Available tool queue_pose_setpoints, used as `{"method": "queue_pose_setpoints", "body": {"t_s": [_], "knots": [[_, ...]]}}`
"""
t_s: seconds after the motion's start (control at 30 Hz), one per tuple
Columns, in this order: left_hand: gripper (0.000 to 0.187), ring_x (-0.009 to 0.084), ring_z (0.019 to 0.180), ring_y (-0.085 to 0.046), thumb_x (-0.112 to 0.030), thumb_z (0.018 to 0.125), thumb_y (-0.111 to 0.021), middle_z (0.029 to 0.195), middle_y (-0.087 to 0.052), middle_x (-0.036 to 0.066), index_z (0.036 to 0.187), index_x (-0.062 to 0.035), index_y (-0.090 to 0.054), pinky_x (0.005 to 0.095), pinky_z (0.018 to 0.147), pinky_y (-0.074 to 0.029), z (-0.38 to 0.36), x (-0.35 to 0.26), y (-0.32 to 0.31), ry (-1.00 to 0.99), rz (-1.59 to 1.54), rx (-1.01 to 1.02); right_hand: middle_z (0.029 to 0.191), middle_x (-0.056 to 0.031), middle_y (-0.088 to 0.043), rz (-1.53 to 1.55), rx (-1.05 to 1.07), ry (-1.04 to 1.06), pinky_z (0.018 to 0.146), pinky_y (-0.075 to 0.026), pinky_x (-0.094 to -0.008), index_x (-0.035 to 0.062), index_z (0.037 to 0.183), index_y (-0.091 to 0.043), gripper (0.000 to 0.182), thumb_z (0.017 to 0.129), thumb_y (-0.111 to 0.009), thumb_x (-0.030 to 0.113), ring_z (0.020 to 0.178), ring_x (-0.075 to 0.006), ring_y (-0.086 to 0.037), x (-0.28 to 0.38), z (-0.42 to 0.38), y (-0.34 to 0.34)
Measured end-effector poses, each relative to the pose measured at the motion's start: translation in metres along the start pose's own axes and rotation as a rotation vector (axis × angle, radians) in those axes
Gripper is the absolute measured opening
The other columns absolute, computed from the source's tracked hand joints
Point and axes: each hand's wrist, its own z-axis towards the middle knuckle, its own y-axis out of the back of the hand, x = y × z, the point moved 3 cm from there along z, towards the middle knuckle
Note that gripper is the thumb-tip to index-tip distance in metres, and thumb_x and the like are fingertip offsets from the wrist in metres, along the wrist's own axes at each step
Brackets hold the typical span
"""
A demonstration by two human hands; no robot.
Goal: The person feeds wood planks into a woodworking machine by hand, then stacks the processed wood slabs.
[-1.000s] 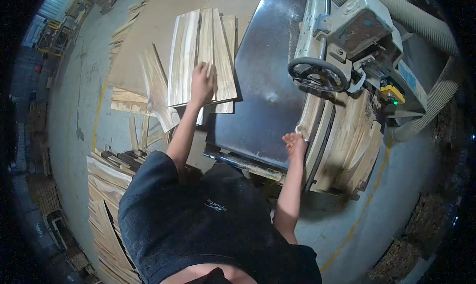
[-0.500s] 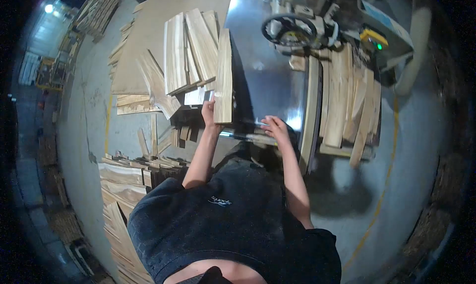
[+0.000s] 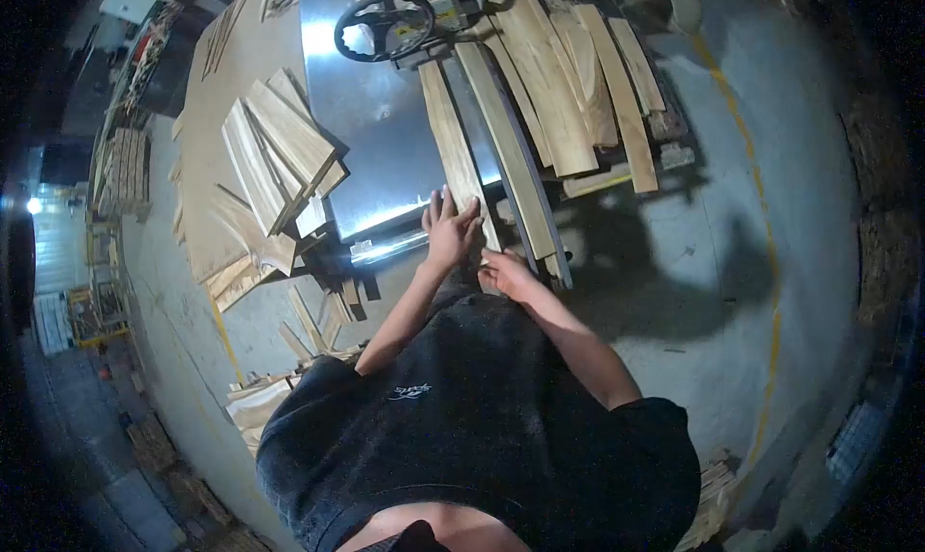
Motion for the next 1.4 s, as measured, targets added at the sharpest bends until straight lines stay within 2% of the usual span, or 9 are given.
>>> {"method": "queue_pose_setpoints", "body": {"t_s": [0.2,0.63,0.73,0.83,0.93,1.07,1.17,1.27,1.4], "knots": [[0.045,0.0442,0.144,-0.017,-0.048,0.087,-0.062,0.152,-0.027,0.027,0.128,-0.03,-0.063,0.0633,0.108,-0.015,0.085,0.009,-0.018,0.0,-0.16,0.095,0.116,-0.0163,-0.063,-0.037,-0.178,0.057,0.064,-0.05,-0.0269,0.0005,0.111,-0.054,0.053,0.098,-0.047,0.051,0.089,-0.0222,-0.068,0.028,0.003,-0.029],[0.039,0.0347,0.141,-0.028,-0.038,0.081,-0.069,0.146,-0.041,0.014,0.118,-0.0255,-0.069,0.0571,0.107,-0.025,0.212,0.095,0.007,-0.217,-0.408,0.112,0.076,-0.0149,-0.07,-0.448,-0.503,0.166,0.035,-0.034,-0.0212,-0.0004,0.092,-0.056,0.045,0.1,-0.045,0.042,0.045,-0.0147,-0.059,0.127,0.1,-0.087],[0.042,0.0393,0.134,-0.036,-0.032,0.078,-0.072,0.141,-0.045,0.017,0.118,-0.0207,-0.067,0.0558,0.105,-0.031,0.221,0.134,0.058,-0.041,-0.283,0.105,0.074,-0.0134,-0.069,-0.487,-0.554,0.235,0.038,-0.035,-0.0208,0.0028,0.089,-0.055,0.047,0.096,-0.05,0.049,0.049,-0.0139,-0.058,0.142,0.109,-0.099],[0.055,0.0477,0.122,-0.043,-0.024,0.069,-0.078,0.13,-0.047,0.03,0.12,-0.0096,-0.06,0.0556,0.101,-0.035,0.205,0.202,0.126,0.369,-0.027,-0.623,0.071,-0.0119,-0.068,-0.491,-0.618,0.254,0.038,-0.033,-0.0209,0.0041,0.084,-0.055,0.048,0.095,-0.051,0.051,0.048,-0.0133,-0.057,0.158,0.121,-0.117],[0.087,0.0542,0.134,-0.022,-0.041,0.071,-0.077,0.138,-0.028,0.042,0.141,-0.0062,-0.038,0.063,0.103,-0.024,0.166,0.256,0.136,0.913,0.219,-0.614,0.068,-0.0093,-0.066,-0.498,-0.626,0.253,0.038,-0.033,-0.0215,0.0043,0.085,-0.056,0.048,0.096,-0.051,0.051,0.047,-0.0124,-0.055,0.174,0.135,-0.128],[0.088,0.0566,0.133,-0.017,-0.041,0.07,-0.076,0.141,-0.019,0.043,0.139,-0.0011,-0.04,0.0653,0.104,-0.02,0.161,0.25,0.138,0.918,0.213,-0.542,0.068,-0.0057,-0.064,-0.598,-0.584,0.28,0.037,-0.033,-0.0211,0.0058,0.09,-0.056,0.045,0.095,-0.053,0.051,0.05,-0.01,-0.055,0.196,0.164,-0.123],[0.079,0.0483,0.134,-0.029,-0.037,0.076,-0.074,0.139,-0.032,0.039,0.14,-0.0047,-0.042,0.0575,0.105,-0.029,0.147,0.216,0.157,1.068,0.005,-0.389,0.075,-0.0046,-0.064,-0.631,-0.437,0.302,0.042,-0.036,-0.0202,0.0056,0.098,-0.058,0.044,0.096,-0.053,0.049,0.056,-0.0079,-0.056,0.21,0.17,-0.135],[0.068,0.028,0.108,-0.06,-0.045,0.091,-0.057,0.129,-0.053,0.022,0.142,-0.0034,-0.038,0.0339,0.088,-0.051,0.1,0.185,0.158,0.703,-1.165,-0.418,0.087,-0.004,-0.067,-0.696,-0.32,0.412,0.048,-0.039,-0.021,0.0055,0.107,-0.058,0.043,0.097,-0.051,0.047,0.064,-0.0085,-0.059,0.189,0.134,-0.17],[0.076,0.0282,0.103,-0.062,-0.06,0.094,-0.035,0.126,-0.056,0.021,0.143,-0.0024,-0.036,0.0377,0.082,-0.055,0.028,0.132,0.133,0.521,-2.193,-0.402,0.101,-0.0053,-0.067,-0.929,0.025,0.305,0.065,-0.047,-0.0236,0.0076,0.119,-0.057,0.043,0.097,-0.052,0.044,0.081,-0.011,-0.064,0.129,0.083,-0.192]]}}
